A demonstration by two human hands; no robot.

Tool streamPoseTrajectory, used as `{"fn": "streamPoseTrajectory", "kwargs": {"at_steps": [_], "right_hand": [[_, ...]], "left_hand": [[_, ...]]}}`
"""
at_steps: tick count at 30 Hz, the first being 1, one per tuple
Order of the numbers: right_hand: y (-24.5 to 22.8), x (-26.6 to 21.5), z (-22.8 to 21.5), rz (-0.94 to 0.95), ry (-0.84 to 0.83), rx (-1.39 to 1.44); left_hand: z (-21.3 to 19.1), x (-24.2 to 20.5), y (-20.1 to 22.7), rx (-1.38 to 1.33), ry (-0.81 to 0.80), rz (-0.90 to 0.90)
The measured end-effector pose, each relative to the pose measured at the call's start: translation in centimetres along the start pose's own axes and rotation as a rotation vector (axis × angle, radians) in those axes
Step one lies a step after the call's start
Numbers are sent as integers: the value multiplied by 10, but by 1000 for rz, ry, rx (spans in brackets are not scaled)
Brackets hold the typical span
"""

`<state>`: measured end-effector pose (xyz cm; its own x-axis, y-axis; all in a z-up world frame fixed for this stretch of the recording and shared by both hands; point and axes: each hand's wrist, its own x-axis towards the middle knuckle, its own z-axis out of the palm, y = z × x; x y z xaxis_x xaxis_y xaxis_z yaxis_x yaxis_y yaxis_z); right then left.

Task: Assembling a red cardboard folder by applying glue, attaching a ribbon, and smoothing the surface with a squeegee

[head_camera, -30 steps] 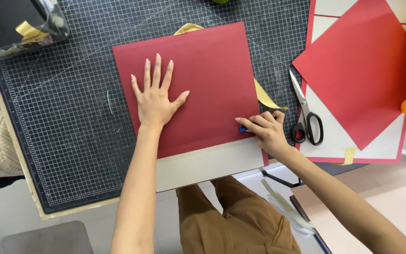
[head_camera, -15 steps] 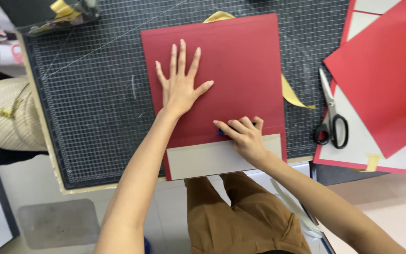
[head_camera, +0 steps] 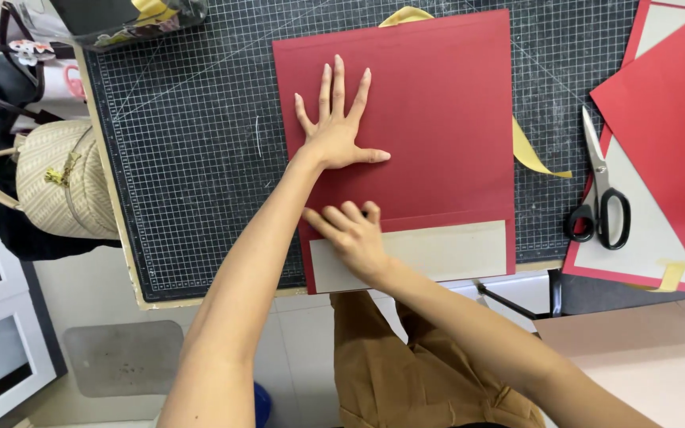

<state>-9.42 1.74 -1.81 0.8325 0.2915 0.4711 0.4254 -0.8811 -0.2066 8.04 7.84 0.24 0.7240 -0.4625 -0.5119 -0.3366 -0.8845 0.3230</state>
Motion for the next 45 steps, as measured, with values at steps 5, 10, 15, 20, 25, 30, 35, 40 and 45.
{"fn": "streamPoseTrajectory", "kwargs": {"at_steps": [5,10,15,20,25,30,35,40,45], "right_hand": [[-30,4,21,18,-23,179],[-79,-25,105,13,-74,331],[-3,-28,-32,-75,9,492],[195,-102,-101,80,87,17],[220,-123,-117,41,-105,-22],[200,-144,-129,86,-202,-71],[206,-137,-127,43,-172,-25],[205,-138,-120,49,-147,18],[187,-125,-111,13,-172,58]], "left_hand": [[-12,-7,7,-55,-32,0],[-19,-8,11,-42,-56,-23],[-18,-10,10,-50,-70,-21],[-13,-10,7,-141,-19,-9],[-13,-10,6,-113,-2,-8],[-11,-11,6,-127,-6,-12],[-17,-13,11,-127,-21,-26],[-15,-12,11,-119,-13,-23],[-19,-14,13,-113,-11,-27]]}}
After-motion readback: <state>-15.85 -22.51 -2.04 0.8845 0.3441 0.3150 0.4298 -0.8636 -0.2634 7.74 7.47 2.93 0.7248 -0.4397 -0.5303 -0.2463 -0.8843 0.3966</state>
